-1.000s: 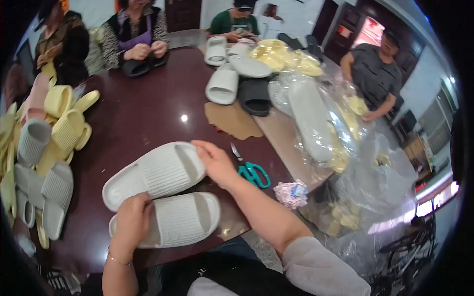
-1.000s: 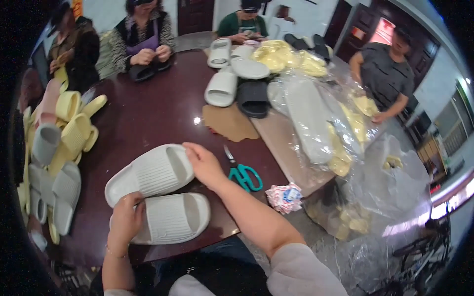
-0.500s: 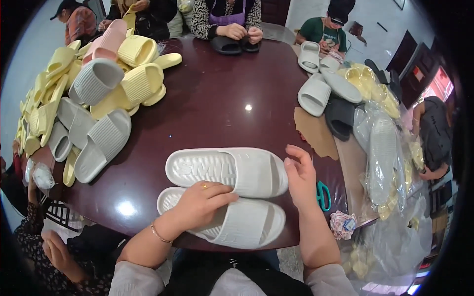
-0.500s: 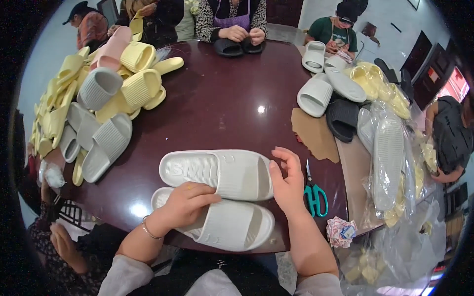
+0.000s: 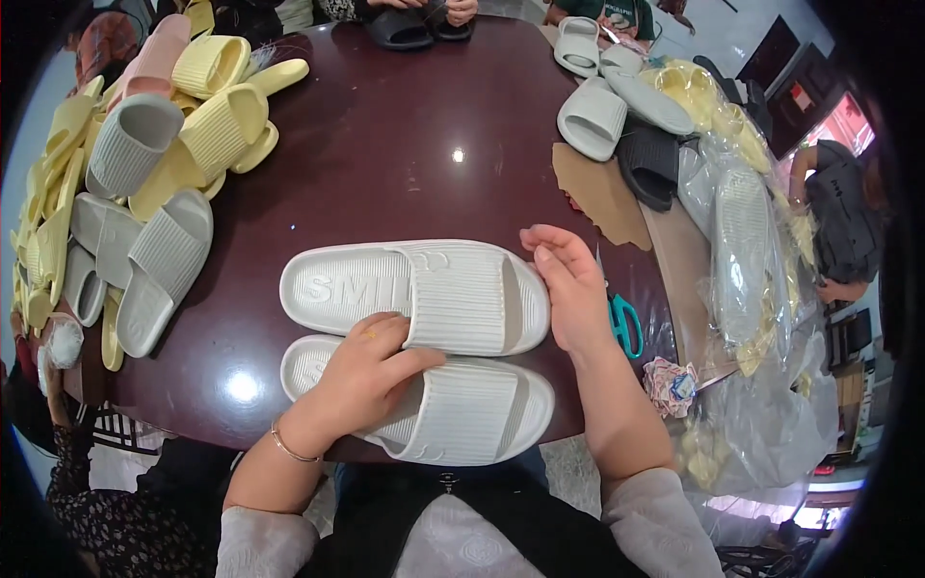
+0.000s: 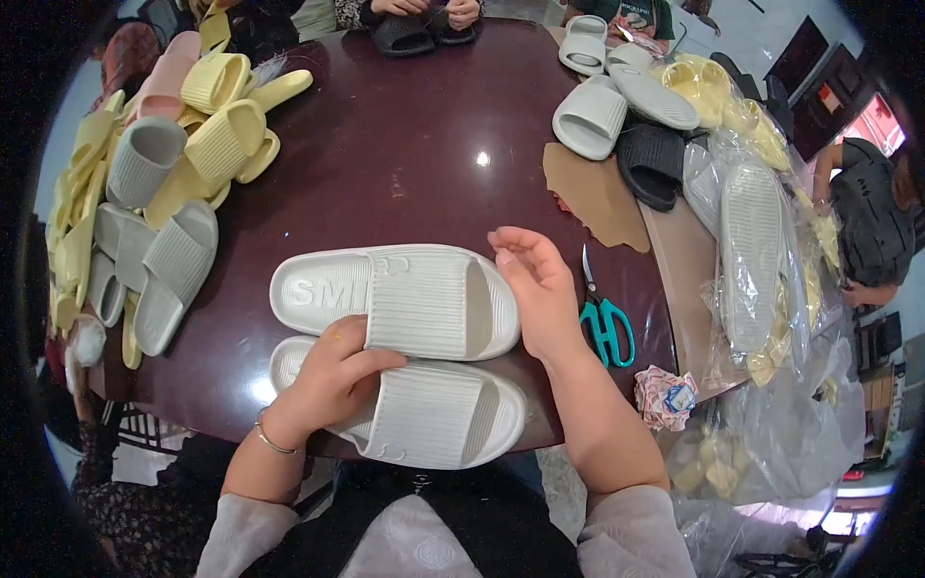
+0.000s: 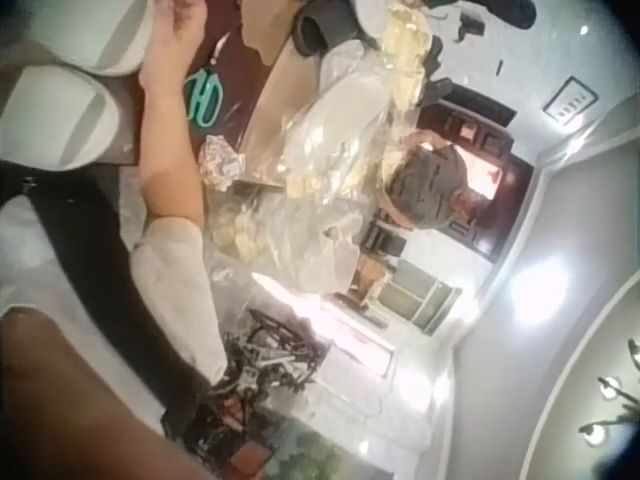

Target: Inspecting slippers and using scissors to trim loose threads and apply labels.

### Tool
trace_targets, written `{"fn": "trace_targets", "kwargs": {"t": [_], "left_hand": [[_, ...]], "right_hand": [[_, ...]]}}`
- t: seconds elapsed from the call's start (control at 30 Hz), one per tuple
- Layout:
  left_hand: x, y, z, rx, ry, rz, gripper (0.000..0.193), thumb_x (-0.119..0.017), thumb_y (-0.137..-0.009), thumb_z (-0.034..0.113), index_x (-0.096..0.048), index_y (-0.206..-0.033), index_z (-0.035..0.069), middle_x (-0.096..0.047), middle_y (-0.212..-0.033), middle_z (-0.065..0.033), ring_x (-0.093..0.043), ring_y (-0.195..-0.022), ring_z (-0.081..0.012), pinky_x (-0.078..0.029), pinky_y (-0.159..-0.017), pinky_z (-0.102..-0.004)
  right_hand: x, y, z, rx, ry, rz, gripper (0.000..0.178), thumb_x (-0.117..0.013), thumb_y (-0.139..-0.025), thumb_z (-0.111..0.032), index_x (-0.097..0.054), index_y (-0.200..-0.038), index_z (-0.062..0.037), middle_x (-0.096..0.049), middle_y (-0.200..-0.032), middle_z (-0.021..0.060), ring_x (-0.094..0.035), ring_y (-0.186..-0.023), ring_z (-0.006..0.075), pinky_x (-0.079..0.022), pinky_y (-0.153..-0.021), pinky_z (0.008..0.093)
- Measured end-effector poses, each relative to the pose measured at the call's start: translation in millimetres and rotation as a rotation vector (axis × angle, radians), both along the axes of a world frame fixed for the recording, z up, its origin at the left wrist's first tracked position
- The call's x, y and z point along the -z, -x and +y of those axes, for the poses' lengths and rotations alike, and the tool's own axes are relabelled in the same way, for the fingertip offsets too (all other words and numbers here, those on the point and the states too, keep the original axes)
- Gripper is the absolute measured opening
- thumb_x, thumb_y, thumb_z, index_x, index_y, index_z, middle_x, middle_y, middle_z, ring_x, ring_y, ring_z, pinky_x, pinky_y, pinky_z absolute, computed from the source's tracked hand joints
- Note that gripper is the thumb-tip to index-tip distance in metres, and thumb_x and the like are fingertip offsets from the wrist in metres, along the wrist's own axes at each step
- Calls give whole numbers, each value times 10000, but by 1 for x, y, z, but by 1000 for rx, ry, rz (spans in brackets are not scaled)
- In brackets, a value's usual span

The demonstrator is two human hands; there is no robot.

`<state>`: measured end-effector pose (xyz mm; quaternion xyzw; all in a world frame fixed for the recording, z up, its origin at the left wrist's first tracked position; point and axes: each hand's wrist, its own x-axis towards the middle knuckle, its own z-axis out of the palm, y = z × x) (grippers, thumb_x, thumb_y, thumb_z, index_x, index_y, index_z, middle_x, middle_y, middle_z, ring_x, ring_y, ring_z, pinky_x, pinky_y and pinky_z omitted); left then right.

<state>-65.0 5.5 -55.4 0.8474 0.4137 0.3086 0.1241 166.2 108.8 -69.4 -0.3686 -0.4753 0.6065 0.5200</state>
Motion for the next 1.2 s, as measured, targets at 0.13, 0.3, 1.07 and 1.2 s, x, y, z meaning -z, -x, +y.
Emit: {"fn": "trace_targets", "kwargs": {"t": [0.13, 0.3, 1.07, 1.2], "left_hand": [[3, 1, -3, 46, -88, -60, 297, -637, -654, 0, -623, -937, 86, -573, -986, -147, -557, -915, -322, -447, -844, -428], [-3, 0, -8, -117, -221, -91, 301, -632, -634, -9, -619, -925, 67, -565, -939, -151, -551, -882, -338, -448, -804, -410], [-23, 32, 0, -839, -211, 212, 261, -585, -757, -19, -597, -1012, 37, -556, -1089, -178, -551, -968, -358, -462, -800, -409], [-27, 14, -5, -740, -437, 103, 288, -617, -762, 31, -601, -1049, 40, -513, -1217, -196, -489, -1143, -364, -397, -953, -474]], "right_hand": [[-7, -3, 0, 43, 87, 122, 234, -503, -935, -92, -525, -1157, -21, -582, -1129, 90, -540, -1051, 155, -441, -890, 289], [-9, 2, -3, 41, 126, 177, 242, -514, -943, -135, -514, -1162, -34, -599, -1078, 80, -568, -927, 127, -466, -779, 253], [-13, 5, -28, -633, 57, -380, 212, -554, -922, -172, -575, -1067, -18, -638, -897, 59, -596, -778, 109, -498, -705, 256], [-12, -5, -19, -653, -213, -612, 249, -574, -912, -192, -572, -1087, -14, -649, -908, 76, -620, -799, 133, -499, -722, 263]]}}
